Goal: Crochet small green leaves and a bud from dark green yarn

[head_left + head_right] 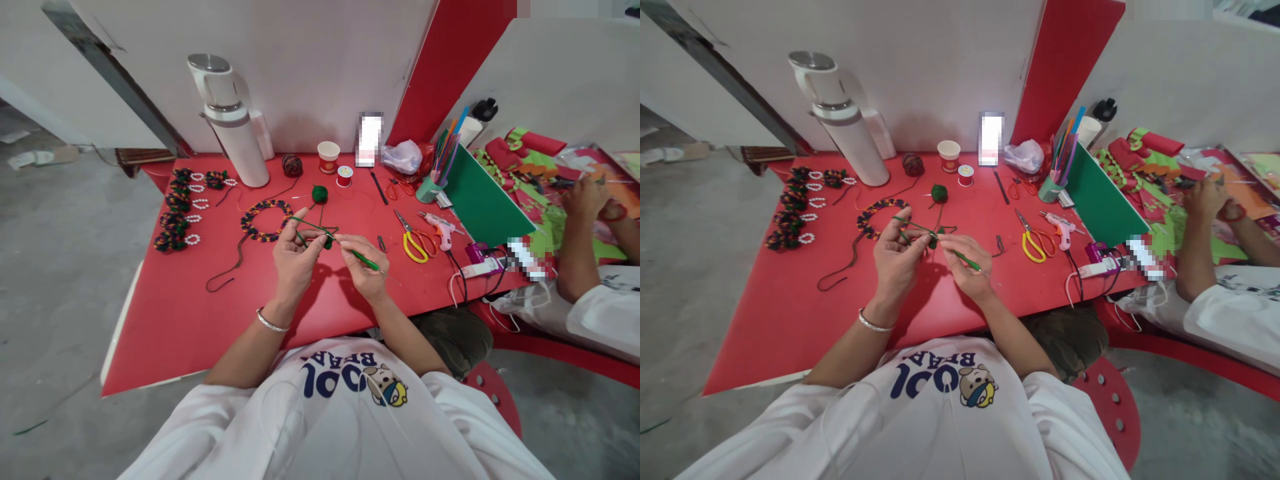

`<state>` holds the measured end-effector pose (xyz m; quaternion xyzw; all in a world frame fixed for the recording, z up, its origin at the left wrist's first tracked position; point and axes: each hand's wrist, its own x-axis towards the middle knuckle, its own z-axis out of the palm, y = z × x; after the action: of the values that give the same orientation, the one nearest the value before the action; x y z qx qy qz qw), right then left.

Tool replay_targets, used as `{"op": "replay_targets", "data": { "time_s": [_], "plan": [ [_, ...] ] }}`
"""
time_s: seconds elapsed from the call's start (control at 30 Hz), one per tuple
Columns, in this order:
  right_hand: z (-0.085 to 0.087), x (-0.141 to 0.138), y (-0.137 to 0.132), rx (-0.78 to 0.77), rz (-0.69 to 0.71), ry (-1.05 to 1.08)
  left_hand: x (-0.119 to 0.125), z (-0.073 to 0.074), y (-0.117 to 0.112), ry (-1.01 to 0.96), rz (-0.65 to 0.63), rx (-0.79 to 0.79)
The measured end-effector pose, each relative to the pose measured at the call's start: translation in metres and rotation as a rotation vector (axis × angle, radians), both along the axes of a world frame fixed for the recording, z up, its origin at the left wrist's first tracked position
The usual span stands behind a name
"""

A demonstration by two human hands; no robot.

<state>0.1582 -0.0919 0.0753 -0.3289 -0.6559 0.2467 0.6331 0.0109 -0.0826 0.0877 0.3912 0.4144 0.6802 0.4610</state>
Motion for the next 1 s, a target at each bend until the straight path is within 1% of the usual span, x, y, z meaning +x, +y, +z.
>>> {"op": "replay_targets", "data": {
  "time_s": [0.13,0.27,0.4,0.6,0.73,0.9,1.0],
  "plan": [
    [-0.001,0.001,0.001,-0.004,-0.009,-0.019,0.000,-0.001,0.000,-0.005,-0.003,0.000],
    [0.000,0.001,0.002,0.056,-0.002,-0.027,0.000,-0.001,0.000,-0.035,0.000,-0.013],
    [0.000,0.000,0.002,0.107,-0.027,-0.074,0.001,0.001,0.000,-0.087,0.014,-0.015],
    [0.003,0.000,0.001,0.081,-0.002,-0.043,-0.001,0.005,0.000,-0.173,0.013,-0.053],
    [0.002,0.001,0.001,-0.006,0.043,0.023,-0.002,0.011,0.000,-0.263,-0.060,-0.097],
    [0.000,0.007,0.004,-0.259,0.151,0.154,-0.004,0.015,0.001,-0.339,-0.157,-0.151],
    [0.000,0.012,0.008,-0.366,0.227,0.210,-0.005,0.016,0.000,-0.361,-0.211,-0.168]
  ]
}}
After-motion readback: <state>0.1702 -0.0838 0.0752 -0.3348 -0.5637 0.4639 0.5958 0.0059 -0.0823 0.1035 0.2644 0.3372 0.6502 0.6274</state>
